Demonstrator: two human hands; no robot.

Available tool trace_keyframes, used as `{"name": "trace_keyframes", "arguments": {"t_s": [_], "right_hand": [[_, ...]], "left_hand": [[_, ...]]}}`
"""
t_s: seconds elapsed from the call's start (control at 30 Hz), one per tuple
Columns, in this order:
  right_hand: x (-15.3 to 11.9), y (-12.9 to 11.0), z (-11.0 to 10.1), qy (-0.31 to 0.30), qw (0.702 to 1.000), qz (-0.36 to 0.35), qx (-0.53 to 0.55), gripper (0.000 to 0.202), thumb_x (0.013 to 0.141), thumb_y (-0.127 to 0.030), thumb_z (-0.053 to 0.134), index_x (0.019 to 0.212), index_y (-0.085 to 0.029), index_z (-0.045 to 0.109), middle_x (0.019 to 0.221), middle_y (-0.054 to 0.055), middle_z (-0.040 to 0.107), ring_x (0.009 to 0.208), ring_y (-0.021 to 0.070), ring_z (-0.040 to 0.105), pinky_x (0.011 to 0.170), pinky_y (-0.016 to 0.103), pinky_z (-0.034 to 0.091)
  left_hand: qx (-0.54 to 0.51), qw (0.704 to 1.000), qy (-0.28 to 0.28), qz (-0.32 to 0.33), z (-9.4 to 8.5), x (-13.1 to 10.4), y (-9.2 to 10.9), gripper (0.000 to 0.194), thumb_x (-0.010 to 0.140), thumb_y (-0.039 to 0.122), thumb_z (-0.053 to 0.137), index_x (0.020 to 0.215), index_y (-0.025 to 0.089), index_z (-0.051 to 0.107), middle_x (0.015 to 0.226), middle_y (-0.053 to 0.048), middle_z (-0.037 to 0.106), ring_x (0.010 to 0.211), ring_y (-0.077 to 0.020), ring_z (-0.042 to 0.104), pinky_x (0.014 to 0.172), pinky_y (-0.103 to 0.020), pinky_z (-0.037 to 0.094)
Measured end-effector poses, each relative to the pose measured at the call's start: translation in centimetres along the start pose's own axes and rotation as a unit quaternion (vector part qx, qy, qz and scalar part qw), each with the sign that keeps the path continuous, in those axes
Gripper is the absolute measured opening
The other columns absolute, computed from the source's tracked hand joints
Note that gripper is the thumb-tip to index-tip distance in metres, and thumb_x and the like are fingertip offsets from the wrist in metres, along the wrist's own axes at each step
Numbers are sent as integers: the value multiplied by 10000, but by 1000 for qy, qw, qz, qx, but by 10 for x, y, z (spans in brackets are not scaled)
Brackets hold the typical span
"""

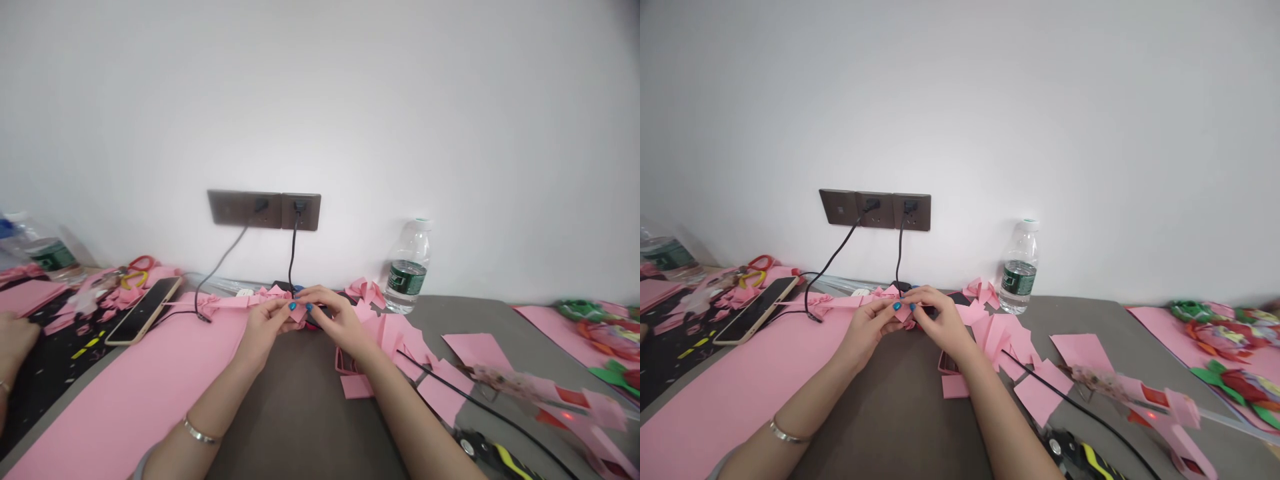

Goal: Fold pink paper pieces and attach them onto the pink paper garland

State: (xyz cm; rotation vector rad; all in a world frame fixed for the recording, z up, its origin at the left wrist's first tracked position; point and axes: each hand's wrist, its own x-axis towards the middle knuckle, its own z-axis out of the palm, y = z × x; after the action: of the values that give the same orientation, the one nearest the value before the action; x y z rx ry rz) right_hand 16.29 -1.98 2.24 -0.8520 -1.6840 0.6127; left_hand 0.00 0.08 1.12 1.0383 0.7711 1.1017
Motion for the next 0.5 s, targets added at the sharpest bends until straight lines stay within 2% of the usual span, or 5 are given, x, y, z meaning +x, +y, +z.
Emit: {"name": "trace_keyframes", "arguments": {"t_s": [0.1,0.2,0.3,0.5], "right_hand": [[-1,6,5,39,992,88,81,167,875,-302,565,962,-212,674,907,65,697,878,199,657,771,330,518],[-1,14,9,52,983,139,110,159,793,-353,675,833,-200,651,782,24,674,735,174,638,696,301,505],[-1,17,9,52,980,152,117,172,760,-348,701,746,-190,636,756,16,662,705,163,615,668,291,487],[1,7,9,64,983,150,87,124,767,-298,671,737,-183,638,772,28,664,704,168,609,655,294,480]], "left_hand": [[47,998,-1,35,-1,1,0,265,700,385,773,836,159,746,734,-10,718,628,-114,666,637,-218,583],[98,993,-16,71,-3,1,-3,263,758,391,718,871,154,741,785,-27,732,671,-131,677,661,-234,586],[120,989,-28,82,-4,2,-6,269,794,389,681,919,157,735,814,-34,736,702,-144,684,686,-252,587],[120,987,-39,102,-4,2,-9,244,819,380,653,915,164,713,817,-28,725,698,-150,684,722,-289,595]]}}
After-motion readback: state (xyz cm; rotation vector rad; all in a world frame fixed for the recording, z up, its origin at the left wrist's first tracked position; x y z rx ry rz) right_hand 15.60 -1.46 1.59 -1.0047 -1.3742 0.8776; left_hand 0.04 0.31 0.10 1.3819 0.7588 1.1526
